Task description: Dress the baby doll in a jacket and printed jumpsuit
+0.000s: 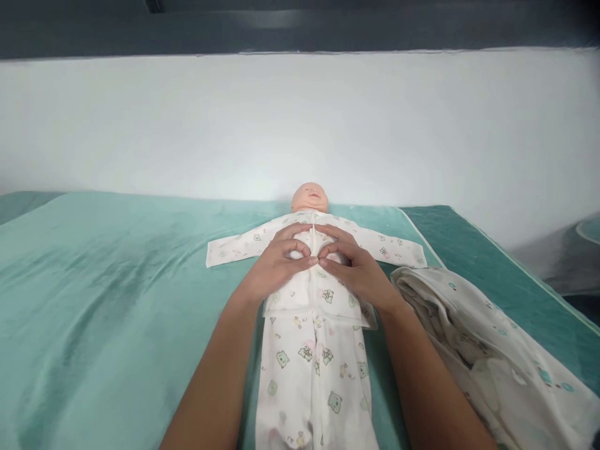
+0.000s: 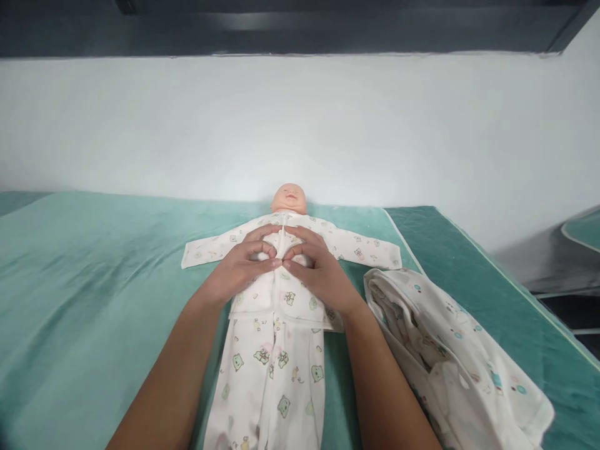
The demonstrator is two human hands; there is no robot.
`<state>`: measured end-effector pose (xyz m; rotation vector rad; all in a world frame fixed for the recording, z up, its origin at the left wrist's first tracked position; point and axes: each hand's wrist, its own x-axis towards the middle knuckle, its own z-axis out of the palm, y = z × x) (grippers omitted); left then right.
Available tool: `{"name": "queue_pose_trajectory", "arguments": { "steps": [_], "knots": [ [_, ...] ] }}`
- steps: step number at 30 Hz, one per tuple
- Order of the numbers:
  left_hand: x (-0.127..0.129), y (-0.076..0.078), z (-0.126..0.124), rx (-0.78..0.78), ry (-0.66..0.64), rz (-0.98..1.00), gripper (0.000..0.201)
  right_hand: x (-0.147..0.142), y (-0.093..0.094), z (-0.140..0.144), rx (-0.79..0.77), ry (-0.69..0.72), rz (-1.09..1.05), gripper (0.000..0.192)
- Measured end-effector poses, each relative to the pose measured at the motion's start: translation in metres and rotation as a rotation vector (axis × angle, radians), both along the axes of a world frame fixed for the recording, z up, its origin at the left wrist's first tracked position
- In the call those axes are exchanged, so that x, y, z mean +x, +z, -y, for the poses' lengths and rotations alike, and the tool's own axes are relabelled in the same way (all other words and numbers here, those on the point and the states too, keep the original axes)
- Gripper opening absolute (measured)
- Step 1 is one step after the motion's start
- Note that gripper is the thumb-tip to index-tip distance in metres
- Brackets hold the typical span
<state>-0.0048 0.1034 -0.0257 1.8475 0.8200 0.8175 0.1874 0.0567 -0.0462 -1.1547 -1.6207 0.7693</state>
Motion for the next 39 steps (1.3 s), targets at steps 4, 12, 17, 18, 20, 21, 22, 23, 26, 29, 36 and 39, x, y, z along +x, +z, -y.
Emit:
{"name": "queue_pose_trajectory", "arguments": {
  "steps": [4, 12, 17, 18, 20, 21, 22, 23, 26, 29, 36, 39],
  "knots": [
    [-0.001, 0.002, 0.001, -0.013, -0.015, -0.038, 0.017, 0.002, -0.001, -0.001, 0.008, 0.029, -0.019, 0.007],
    [-0.002, 0.0, 0.0, -0.032, -0.015, 0.022, 0.012, 0.0, -0.001, -0.002, -0.01, -0.007, -0.055, 0.011],
    [0.0, -0.002, -0.002, 0.12, -0.034, -0.062, 0.018, -0.003, -0.001, -0.002, -0.058, -0.046, -0.123, 0.019],
    [0.002, -0.003, -0.001, 0.156, -0.025, -0.092, 0.019, -0.005, 0.0, -0.002, -0.062, -0.076, -0.112, 0.02],
    [0.004, -0.003, 0.001, 0.203, 0.004, -0.132, 0.02, -0.008, 0.0, -0.001, -0.05, -0.146, -0.07, 0.021],
    [0.004, -0.003, 0.002, 0.212, 0.016, -0.144, 0.02, -0.01, 0.0, -0.001, -0.039, -0.172, -0.054, 0.021],
    [0.005, -0.002, 0.002, 0.212, 0.024, -0.152, 0.019, -0.011, 0.0, -0.001, -0.03, -0.188, -0.048, 0.021],
    [0.004, -0.002, 0.003, 0.207, 0.029, -0.154, 0.017, -0.012, 0.0, -0.002, -0.028, -0.194, -0.052, 0.021],
    [0.003, 0.0, 0.004, 0.177, 0.037, -0.147, 0.012, -0.011, -0.003, -0.004, -0.056, -0.198, -0.162, 0.023],
    [0.006, 0.0, 0.005, 0.205, 0.074, -0.151, 0.015, -0.006, -0.011, -0.009, -0.066, -0.28, -0.419, 0.026],
    [0.029, -0.003, 0.014, 0.472, 0.411, -0.392, 0.014, 0.013, -0.039, -0.018, -0.15, -0.628, -0.519, 0.026],
    [0.029, -0.004, 0.014, 0.473, 0.427, -0.411, 0.009, 0.031, -0.048, -0.012, -0.162, -0.566, -0.303, 0.025]
  ]
}}
